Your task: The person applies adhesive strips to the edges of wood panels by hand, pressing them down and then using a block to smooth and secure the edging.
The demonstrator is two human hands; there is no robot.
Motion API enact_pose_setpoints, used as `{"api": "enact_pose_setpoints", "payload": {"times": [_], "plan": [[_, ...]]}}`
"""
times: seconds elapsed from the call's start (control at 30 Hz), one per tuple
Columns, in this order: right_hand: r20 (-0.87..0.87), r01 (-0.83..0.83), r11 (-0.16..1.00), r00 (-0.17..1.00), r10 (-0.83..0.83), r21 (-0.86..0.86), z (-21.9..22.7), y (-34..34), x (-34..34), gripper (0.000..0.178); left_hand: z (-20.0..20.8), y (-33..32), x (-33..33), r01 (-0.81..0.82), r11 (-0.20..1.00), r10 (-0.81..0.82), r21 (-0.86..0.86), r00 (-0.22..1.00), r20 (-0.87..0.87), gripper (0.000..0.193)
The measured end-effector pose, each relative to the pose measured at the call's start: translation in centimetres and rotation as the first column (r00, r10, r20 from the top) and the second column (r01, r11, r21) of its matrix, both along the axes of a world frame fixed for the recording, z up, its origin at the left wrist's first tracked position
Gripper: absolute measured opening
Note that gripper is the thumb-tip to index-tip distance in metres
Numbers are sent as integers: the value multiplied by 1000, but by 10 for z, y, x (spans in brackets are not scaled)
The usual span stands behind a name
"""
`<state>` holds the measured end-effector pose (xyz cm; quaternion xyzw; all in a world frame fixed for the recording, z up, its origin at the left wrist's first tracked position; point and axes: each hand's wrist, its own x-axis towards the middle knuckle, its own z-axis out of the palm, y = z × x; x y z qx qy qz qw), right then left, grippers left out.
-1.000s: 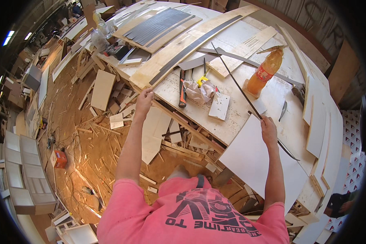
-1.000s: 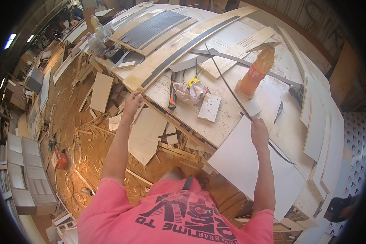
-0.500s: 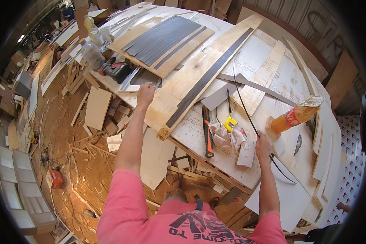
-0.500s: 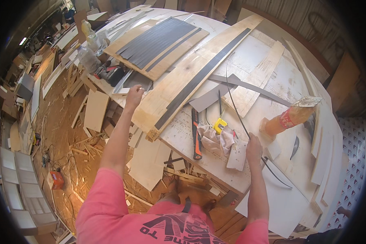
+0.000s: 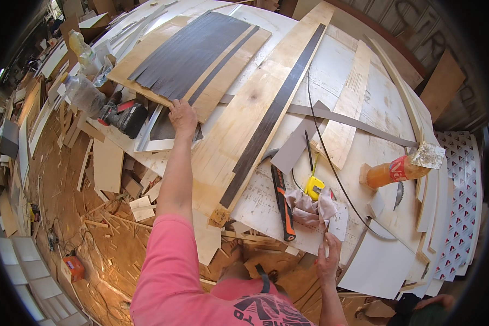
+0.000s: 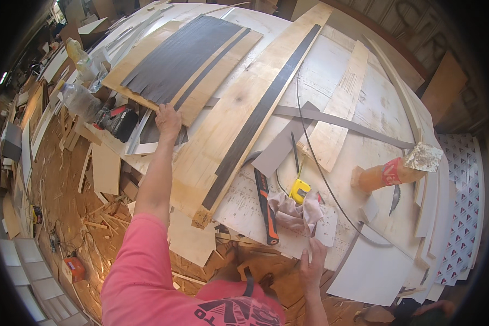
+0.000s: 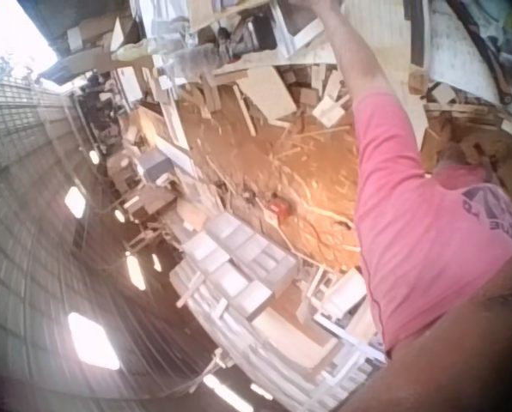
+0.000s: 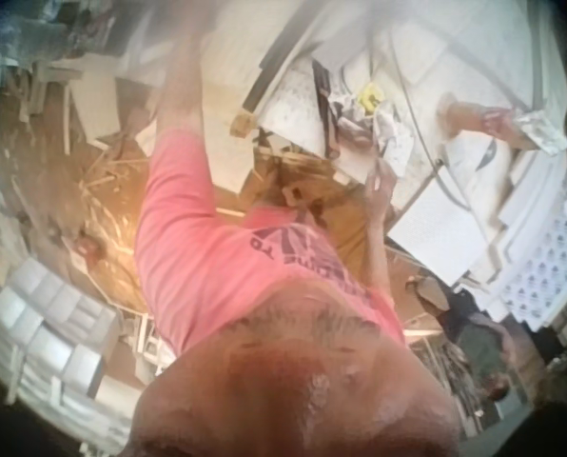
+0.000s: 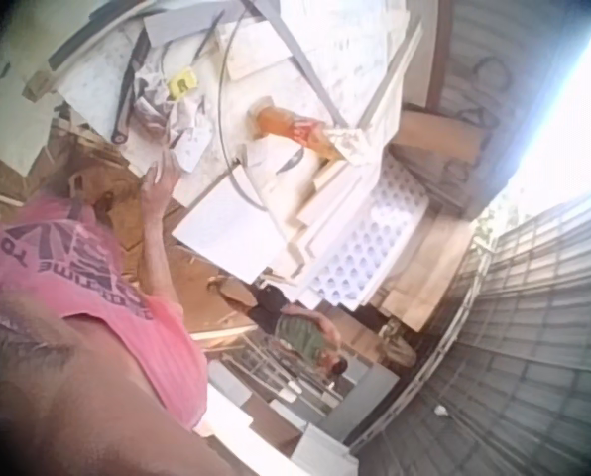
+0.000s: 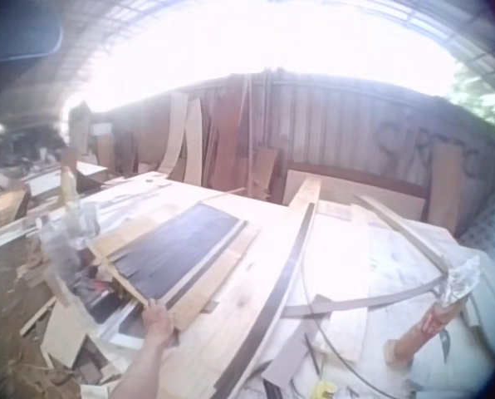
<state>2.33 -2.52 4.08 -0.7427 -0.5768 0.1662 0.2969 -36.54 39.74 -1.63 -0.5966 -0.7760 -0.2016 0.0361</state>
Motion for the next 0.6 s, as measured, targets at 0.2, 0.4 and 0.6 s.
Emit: {"api": "enact_pose_setpoints", "payload": {"times": [0.2, 0.4, 0.6], "plan": [[-143, 35, 999, 989, -36, -10, -5, 5, -19, 35, 5, 20, -10, -51, 991, 66, -124, 991, 119, 38], [-164, 60, 998, 985, -59, 3, -9, 3, -10, 34, 3, 30, 3, -40, 994, 53, -104, 990, 127, 35], [-201, 40, 999, 979, -42, -17, -7, -7, -9, 31, 9, 47, -11, 90, 996, -64, -1, 707, 705, 28]]}}
